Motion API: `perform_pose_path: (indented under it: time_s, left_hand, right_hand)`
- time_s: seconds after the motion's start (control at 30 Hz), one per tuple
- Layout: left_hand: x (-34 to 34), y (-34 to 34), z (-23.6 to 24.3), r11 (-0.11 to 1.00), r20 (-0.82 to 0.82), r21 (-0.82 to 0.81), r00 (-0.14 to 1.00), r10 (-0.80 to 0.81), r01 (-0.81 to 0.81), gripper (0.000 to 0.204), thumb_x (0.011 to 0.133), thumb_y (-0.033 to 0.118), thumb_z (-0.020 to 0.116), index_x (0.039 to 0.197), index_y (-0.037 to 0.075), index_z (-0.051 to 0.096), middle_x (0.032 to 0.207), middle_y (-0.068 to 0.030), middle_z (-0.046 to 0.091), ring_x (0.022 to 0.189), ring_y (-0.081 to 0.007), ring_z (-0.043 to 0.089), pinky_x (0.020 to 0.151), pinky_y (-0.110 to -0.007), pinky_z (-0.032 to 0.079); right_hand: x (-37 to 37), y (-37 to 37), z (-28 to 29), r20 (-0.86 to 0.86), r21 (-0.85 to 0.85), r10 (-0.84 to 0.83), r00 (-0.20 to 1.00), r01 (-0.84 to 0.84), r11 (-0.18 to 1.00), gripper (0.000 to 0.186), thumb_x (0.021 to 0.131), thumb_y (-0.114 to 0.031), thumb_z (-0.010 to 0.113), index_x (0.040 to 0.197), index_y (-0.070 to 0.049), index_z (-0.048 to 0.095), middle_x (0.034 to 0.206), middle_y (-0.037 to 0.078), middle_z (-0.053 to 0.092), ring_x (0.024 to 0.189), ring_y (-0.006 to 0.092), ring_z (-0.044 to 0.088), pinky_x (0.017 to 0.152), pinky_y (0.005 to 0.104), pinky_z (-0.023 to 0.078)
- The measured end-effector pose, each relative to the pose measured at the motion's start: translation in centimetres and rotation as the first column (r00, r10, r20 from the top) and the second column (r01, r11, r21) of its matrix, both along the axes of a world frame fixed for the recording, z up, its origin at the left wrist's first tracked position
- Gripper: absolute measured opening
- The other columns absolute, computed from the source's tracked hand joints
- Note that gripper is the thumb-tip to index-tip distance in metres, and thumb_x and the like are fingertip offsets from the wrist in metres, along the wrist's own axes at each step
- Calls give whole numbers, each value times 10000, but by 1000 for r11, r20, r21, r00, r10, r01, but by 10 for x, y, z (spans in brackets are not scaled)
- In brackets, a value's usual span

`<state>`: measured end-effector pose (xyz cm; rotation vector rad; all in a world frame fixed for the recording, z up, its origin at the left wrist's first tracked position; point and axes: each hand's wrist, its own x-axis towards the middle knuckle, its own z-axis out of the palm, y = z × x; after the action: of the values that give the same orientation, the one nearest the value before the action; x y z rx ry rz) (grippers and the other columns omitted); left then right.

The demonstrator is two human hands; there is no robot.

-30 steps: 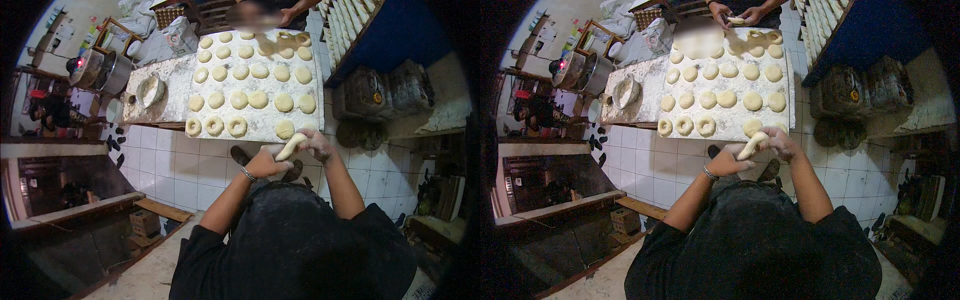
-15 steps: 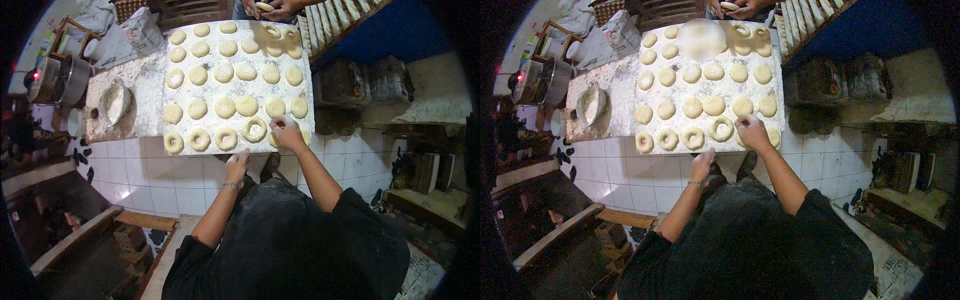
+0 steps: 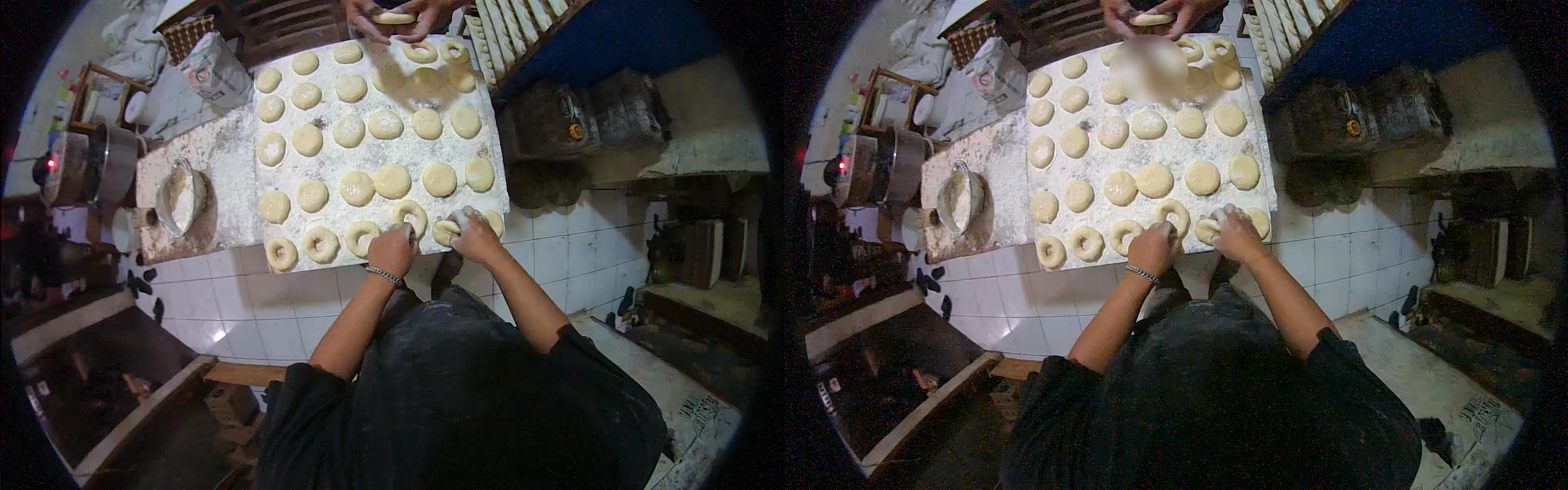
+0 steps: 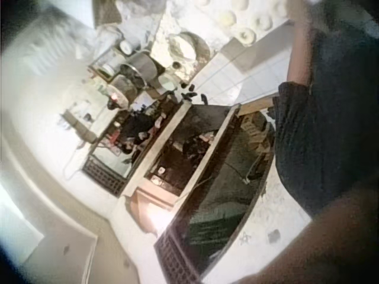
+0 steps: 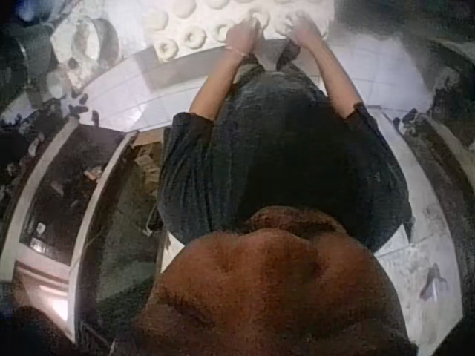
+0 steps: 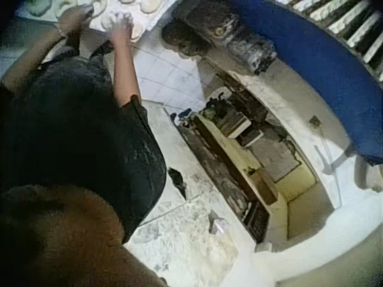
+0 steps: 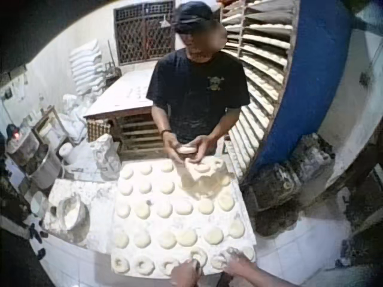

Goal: The person shapes rounds of dough into rings by hand and places them back onto a wooden board.

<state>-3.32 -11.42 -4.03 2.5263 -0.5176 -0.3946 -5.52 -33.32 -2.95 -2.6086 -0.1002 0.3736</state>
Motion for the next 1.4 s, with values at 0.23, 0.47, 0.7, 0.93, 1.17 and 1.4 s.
perform_pose_path:
  time_s: [0.23,0.47,0.7,0.93,1.17,1.4]
  left_hand:
    - [-33,-15,18,989,49,72,991,126,-130,228,817,270,695,876,63,621,871,-167,689,774,-363,667,674,-480,521]
    - [-16,-72,63,627,-384,-516,812,439,-583,489,835,280,783,1200,-1,620,979,-95,671,875,-151,640,732,-298,508]
    - [5,-83,81,405,-645,-705,764,-23,-582,412,890,196,700,1211,-38,588,1108,-90,664,951,-157,623,782,-287,496]
    - [15,-41,49,767,-677,-535,723,-138,-355,349,821,282,757,985,-21,703,843,-43,676,726,-99,598,631,-260,488]
    - [21,-33,19,670,-40,-695,945,325,-260,321,872,241,646,1064,-17,636,893,-227,691,839,-330,688,738,-399,521]
    - [59,1,-3,332,-714,-692,675,-185,-641,525,914,434,594,1144,-36,638,907,-94,669,842,-232,658,707,-371,525]
  right_hand:
    - [12,-44,7,-317,502,-103,943,258,826,348,788,-125,696,1093,-14,572,986,153,635,888,272,636,807,387,523]
    - [45,-67,42,-284,887,-78,956,293,356,528,828,-7,670,1325,-3,491,1037,109,657,923,162,642,812,282,529]
    - [38,-74,66,-194,867,-121,973,228,443,635,844,-26,730,1384,-17,396,1204,180,621,1031,217,643,853,324,542]
    - [13,-47,41,-350,693,1,937,258,674,588,811,-102,777,1320,2,501,999,137,691,885,164,649,747,320,542]
    - [48,16,22,-418,456,-122,900,324,829,390,870,-256,700,1158,4,659,1036,91,700,939,139,655,787,308,529]
    - [62,51,57,-112,144,-340,934,354,924,491,756,-379,701,1104,-35,665,1005,208,697,937,340,675,853,422,520]
